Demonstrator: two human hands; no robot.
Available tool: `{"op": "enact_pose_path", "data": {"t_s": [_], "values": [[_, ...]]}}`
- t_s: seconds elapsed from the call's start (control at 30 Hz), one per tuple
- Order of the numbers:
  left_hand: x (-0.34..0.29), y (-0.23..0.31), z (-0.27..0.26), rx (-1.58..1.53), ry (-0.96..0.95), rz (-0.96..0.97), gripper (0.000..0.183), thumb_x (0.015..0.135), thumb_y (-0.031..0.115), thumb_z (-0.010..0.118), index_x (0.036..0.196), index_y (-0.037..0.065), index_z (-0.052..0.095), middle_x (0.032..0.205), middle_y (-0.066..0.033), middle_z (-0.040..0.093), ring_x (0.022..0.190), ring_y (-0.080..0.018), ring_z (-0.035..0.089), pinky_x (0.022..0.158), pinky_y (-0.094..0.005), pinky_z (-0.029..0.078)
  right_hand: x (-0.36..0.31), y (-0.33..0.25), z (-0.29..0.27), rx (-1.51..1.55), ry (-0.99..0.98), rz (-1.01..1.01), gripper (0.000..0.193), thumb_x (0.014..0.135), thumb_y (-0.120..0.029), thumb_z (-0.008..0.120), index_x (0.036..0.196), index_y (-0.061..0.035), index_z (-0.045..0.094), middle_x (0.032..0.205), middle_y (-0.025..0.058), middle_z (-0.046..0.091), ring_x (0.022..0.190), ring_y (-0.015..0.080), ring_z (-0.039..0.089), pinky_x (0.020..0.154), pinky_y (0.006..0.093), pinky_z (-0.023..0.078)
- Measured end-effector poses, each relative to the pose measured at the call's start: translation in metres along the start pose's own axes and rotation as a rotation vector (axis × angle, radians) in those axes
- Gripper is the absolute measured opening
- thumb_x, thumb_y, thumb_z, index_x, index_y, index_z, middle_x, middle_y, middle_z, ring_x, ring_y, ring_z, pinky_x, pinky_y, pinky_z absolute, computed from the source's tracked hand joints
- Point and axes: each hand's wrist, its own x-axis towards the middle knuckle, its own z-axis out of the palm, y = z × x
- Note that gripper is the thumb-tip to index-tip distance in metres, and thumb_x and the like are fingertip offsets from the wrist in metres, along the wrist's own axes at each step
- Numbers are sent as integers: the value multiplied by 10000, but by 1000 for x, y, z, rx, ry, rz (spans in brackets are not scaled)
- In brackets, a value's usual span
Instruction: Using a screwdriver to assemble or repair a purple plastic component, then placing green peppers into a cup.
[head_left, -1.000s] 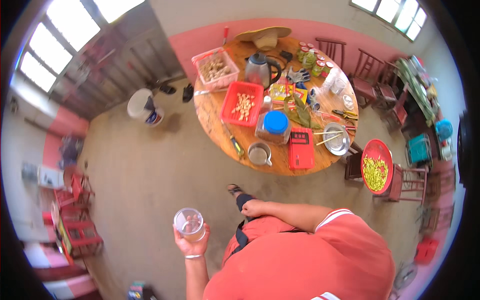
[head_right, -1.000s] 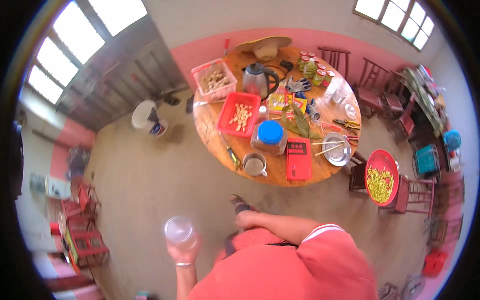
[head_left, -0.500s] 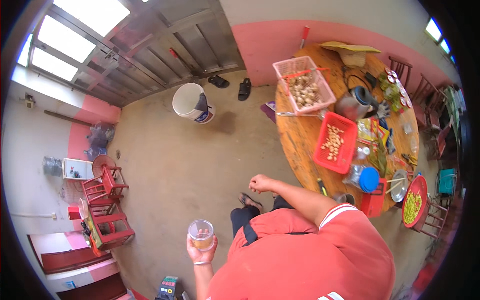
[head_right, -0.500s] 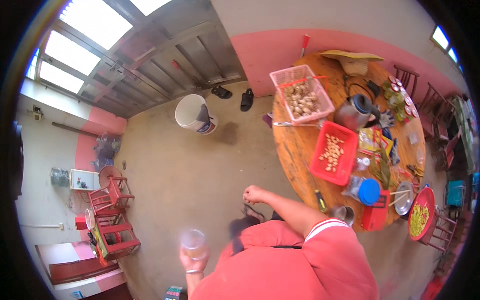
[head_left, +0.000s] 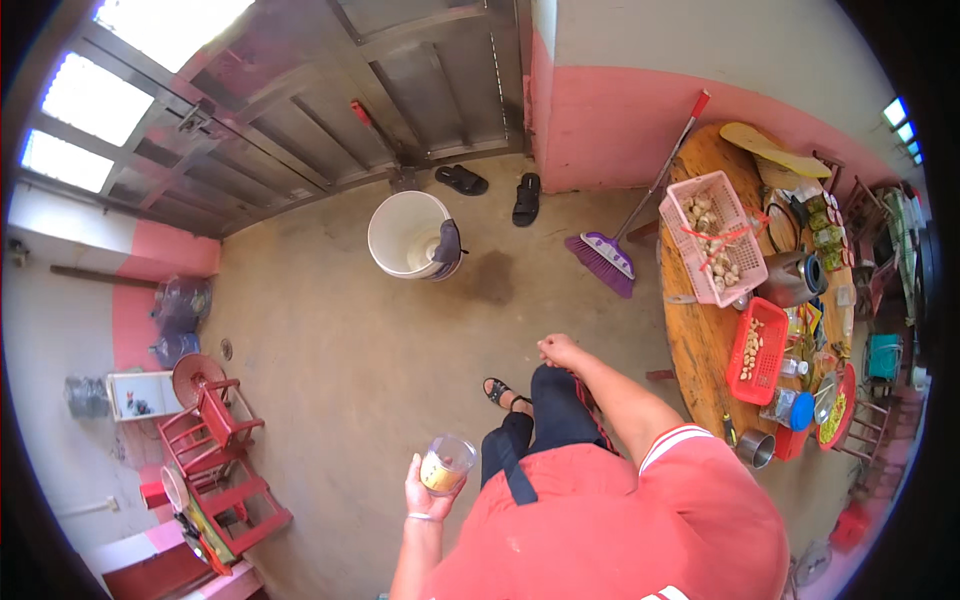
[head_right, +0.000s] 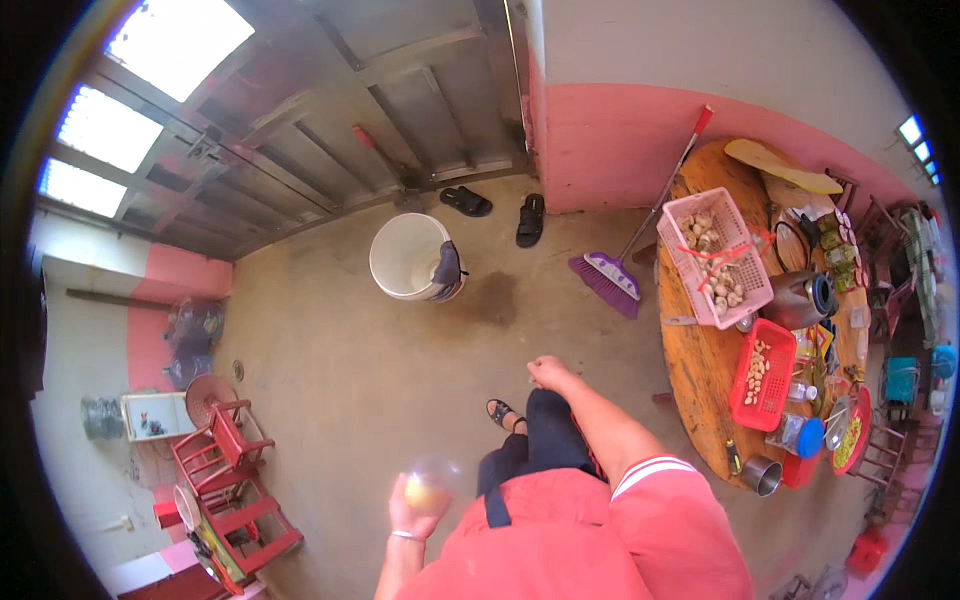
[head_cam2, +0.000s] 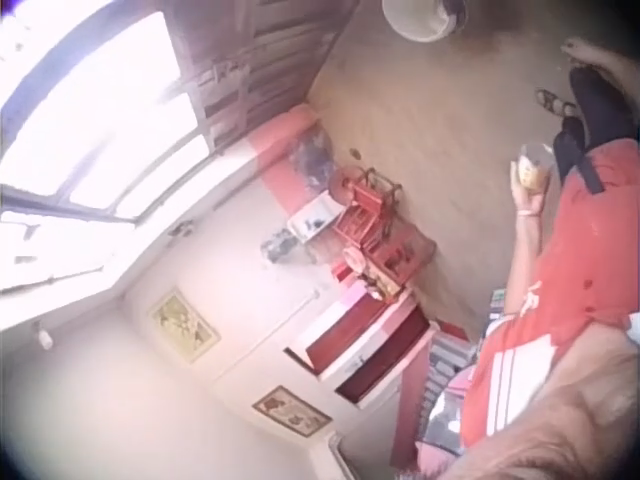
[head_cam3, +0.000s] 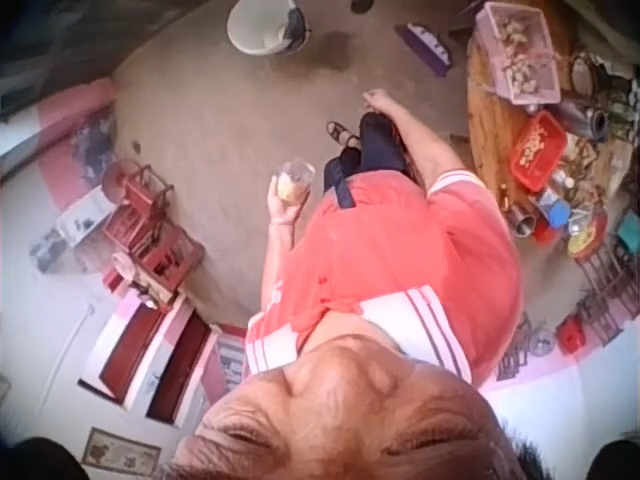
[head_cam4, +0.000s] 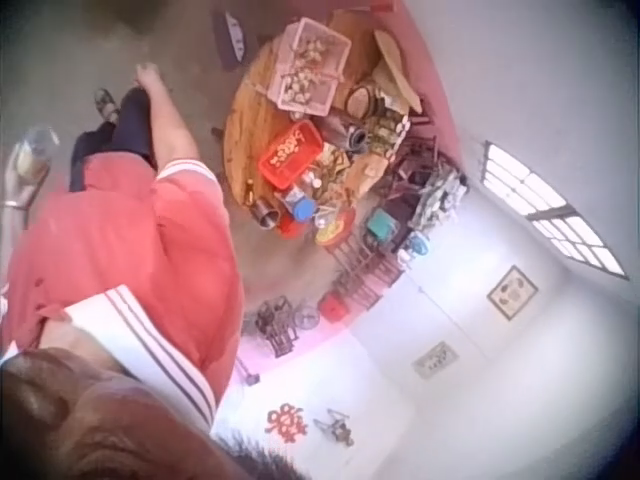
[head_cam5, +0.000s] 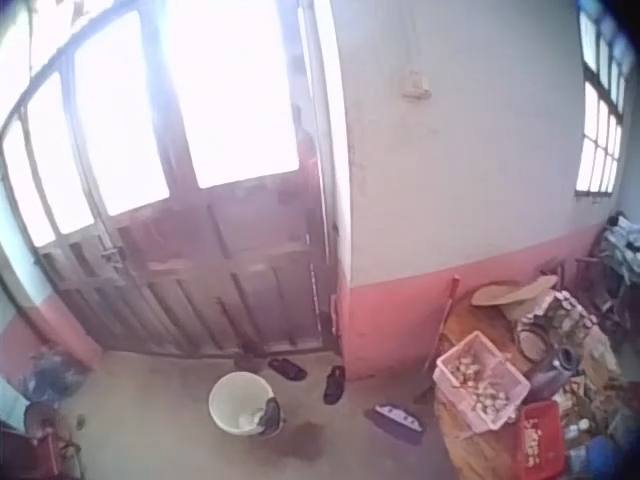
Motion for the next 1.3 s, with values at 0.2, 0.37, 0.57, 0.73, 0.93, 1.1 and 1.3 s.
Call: {"op": "enact_pose_path", "data": {"t_s": [0.2, 0.37, 0.57, 0.73, 0.93, 1.1, 1.3], "values": [[39, 70, 10, 19, 140, 4, 485, 916, 528, 415, 1163, 138, 563, 1086, -93, 581, 1020, -328, 524, 909, -524, 421, 124, -80, 34, -26, 199, -264, 321, 831, -351, 559, 813, -50, 667, 737, 145, 664, 680, 258, 649, 675, 386, 513], [64, 76, -13, -254, 358, -92, 500, 931, 495, 375, 1178, 93, 540, 1160, -121, 564, 1065, -334, 529, 903, -528, 434, 223, -158, 47, -65, 204, -62, 297, 821, -298, 581, 1009, -81, 659, 1026, 192, 655, 1007, 311, 617, 871, 393, 479], [96, 64, -12, -482, 390, -154, 569, 926, 510, 350, 1206, 48, 529, 1198, -147, 542, 1096, -366, 511, 924, -550, 405, 364, -169, 61, -285, 488, -214, 392, 833, -137, 576, 1201, -9, 528, 1071, 181, 637, 1016, 324, 608, 906, 385, 463], [133, 107, 78, -389, 449, -218, 566, 964, 459, 307, 1287, 26, 475, 1164, -174, 572, 1104, -376, 523, 942, -538, 402, 387, -219, 36, -399, 149, 3, 404, 851, -210, 551, 1202, -12, 530, 1129, 231, 604, 1058, 370, 579, 924, 434, 451], [164, 144, 119, -369, 340, -194, 528, 974, 433, 314, 1211, 3, 510, 1168, -172, 577, 1039, -359, 571, 897, -497, 449, 357, -249, 30, -741, -15, -28, 360, 853, -332, 518, 956, -8, 638, 1063, 211, 626, 1021, 370, 587, 895, 439, 466], [162, 171, 108, -311, 280, -87, 507, 913, 488, 423, 1230, 104, 519, 1215, -153, 552, 1094, -318, 543, 872, -494, 477, 285, -292, 22, -354, -165, -394, 270, 799, -247, 503, 798, 4, 605, 732, 173, 608, 703, 311, 593, 669, 416, 470], [143, 256, 119, -604, -35, 199, 473, 865, 422, 500, 1214, 103, 536, 1221, -103, 558, 1123, -295, 527, 937, -482, 438, 181, -387, -11, 647, -255, -163, 184, 801, -211, 517, 792, -47, 600, 751, -9, 575, 647, 106, 499, 577, 262, 403]]}}
